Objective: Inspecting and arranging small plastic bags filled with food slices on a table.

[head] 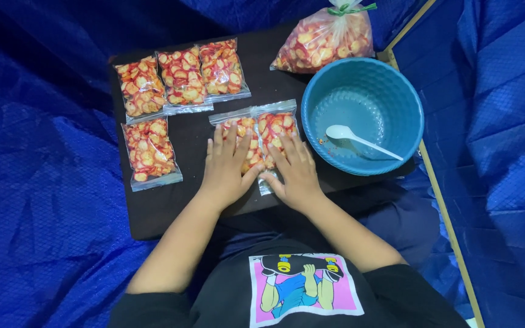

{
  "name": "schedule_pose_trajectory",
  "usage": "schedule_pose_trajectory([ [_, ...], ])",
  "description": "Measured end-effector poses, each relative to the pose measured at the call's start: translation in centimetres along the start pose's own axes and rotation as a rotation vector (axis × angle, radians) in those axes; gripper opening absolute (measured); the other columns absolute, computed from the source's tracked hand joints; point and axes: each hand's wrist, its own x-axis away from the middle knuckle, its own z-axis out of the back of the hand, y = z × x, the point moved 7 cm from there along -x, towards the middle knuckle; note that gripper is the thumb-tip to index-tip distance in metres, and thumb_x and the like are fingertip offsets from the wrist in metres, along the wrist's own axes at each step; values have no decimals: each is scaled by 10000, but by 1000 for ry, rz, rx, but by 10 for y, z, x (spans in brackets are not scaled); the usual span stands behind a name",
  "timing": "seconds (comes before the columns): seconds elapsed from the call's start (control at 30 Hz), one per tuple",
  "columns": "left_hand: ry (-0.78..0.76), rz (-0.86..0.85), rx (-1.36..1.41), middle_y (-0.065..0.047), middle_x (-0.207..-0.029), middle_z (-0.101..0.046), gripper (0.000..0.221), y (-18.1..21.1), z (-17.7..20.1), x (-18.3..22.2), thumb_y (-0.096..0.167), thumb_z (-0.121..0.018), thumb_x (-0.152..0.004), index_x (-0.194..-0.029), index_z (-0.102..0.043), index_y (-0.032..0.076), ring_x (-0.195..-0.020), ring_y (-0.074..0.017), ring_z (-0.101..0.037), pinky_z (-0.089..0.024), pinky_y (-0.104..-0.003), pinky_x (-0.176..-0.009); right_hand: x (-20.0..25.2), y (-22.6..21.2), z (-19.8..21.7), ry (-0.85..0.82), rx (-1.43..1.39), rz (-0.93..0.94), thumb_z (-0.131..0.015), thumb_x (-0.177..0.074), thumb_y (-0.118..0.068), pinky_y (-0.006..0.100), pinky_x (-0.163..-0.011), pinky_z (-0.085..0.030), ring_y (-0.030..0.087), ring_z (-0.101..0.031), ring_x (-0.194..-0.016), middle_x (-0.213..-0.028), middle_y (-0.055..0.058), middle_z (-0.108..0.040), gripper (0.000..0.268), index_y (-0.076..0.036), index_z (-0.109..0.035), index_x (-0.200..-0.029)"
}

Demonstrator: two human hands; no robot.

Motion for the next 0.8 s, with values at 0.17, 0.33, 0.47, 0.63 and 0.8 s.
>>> schedule_pose_trajectory([
  [0.17,33,-50,-16,-214,-1658,-183,788,0,-10,3,489,-623,-961,-1590,-320,124,-1529,-487,-63,-145,-691,-1173,1,-1,-5,-38,32,6,-685,-937,-499,608,-1181,-248,438,-251,-1516,-1615,206,-344,715,-130,-464,-1508],
  [0.33,-7,-75,-30,-178,-1668,-197,736,-3,-17,1,504,-583,-974,-1571,-359,136,-1539,-464,-69,-177,-675,-1179,3,4,-19,-85,48,18,-658,-936,-533,623,-1195,-204,428,-225,-1530,-1635,197,-318,769,-138,-411,-1547],
  [0.47,48,-84,6,-168,-1679,-159,746,1,-8,4,521,-568,-985,-1594,-308,177,-1540,-462,-34,-144,-689,-1178,2,2,-15,-95,47,1,-636,-960,-520,636,-1198,-128,413,-116,-1562,-1679,196,-222,815,-119,-317,-1595],
  [0.63,87,-144,-31,-160,-1656,-249,711,-3,-13,2,535,-586,-968,-1547,-404,164,-1528,-459,-135,-232,-710,-1144,5,6,-26,-167,73,5,-625,-959,-541,682,-1189,-65,395,-100,-1566,-1675,190,-237,801,-123,-345,-1583],
  [0.8,209,-30,-21,-199,-1639,-261,793,-5,38,11,518,-663,-928,-1563,-377,139,-1481,-541,-203,-279,-738,-1106,0,-1,-8,-130,14,-5,-646,-969,-524,682,-1190,-67,403,-88,-1566,-1676,200,-225,810,-137,-316,-1599],
])
